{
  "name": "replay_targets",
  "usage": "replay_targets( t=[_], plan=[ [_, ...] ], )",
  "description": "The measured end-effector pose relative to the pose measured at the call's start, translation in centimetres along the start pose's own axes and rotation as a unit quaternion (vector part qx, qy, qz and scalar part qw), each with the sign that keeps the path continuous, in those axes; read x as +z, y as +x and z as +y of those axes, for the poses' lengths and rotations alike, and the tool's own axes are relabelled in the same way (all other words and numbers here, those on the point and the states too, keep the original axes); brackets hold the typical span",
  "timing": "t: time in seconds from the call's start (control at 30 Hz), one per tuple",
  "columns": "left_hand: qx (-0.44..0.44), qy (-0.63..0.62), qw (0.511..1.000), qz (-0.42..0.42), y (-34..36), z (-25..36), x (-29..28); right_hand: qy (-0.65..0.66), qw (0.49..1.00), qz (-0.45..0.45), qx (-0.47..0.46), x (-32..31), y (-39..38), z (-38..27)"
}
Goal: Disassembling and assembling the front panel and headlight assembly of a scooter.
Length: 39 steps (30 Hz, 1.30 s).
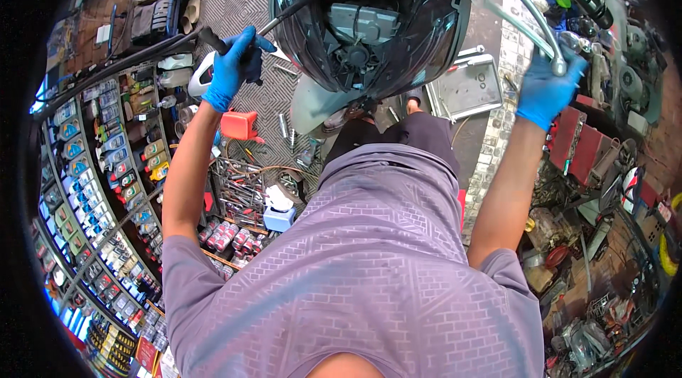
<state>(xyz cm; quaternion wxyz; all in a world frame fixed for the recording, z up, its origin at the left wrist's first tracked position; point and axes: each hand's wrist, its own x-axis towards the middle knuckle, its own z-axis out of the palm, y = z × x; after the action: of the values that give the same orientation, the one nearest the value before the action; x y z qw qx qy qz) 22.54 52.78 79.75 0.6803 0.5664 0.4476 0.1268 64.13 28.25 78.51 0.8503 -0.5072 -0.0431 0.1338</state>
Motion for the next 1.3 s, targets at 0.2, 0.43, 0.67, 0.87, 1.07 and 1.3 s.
replay_targets(
  t=[0.2,0.43,0.67,0.87,1.07,1.3],
  plan=[
    [0.008,0.002,1.000,-0.017,0.2,-0.6,-0.4,0.012,0.966,-0.260,-0.002,2.1,0.3,-7.8],
    [0.017,-0.036,0.998,-0.058,0.4,-1.4,-0.5,-0.224,0.967,-0.013,-0.119,6.6,2.5,-6.5],
    [0.062,-0.038,0.996,-0.058,-3.5,1.3,0.6,-0.280,0.954,-0.032,-0.098,5.7,5.2,-7.0],
    [0.116,-0.116,0.984,-0.073,-13.0,-1.8,2.0,-0.318,0.943,-0.077,-0.056,4.6,9.6,-6.6],
    [0.067,-0.307,0.949,-0.002,-20.2,-9.5,8.1,-0.341,0.931,-0.126,0.027,3.1,15.2,-5.6],
    [0.046,-0.449,0.889,0.072,-22.9,-13.5,14.8,-0.370,0.917,-0.147,-0.019,4.5,13.1,-4.9]
  ],
)
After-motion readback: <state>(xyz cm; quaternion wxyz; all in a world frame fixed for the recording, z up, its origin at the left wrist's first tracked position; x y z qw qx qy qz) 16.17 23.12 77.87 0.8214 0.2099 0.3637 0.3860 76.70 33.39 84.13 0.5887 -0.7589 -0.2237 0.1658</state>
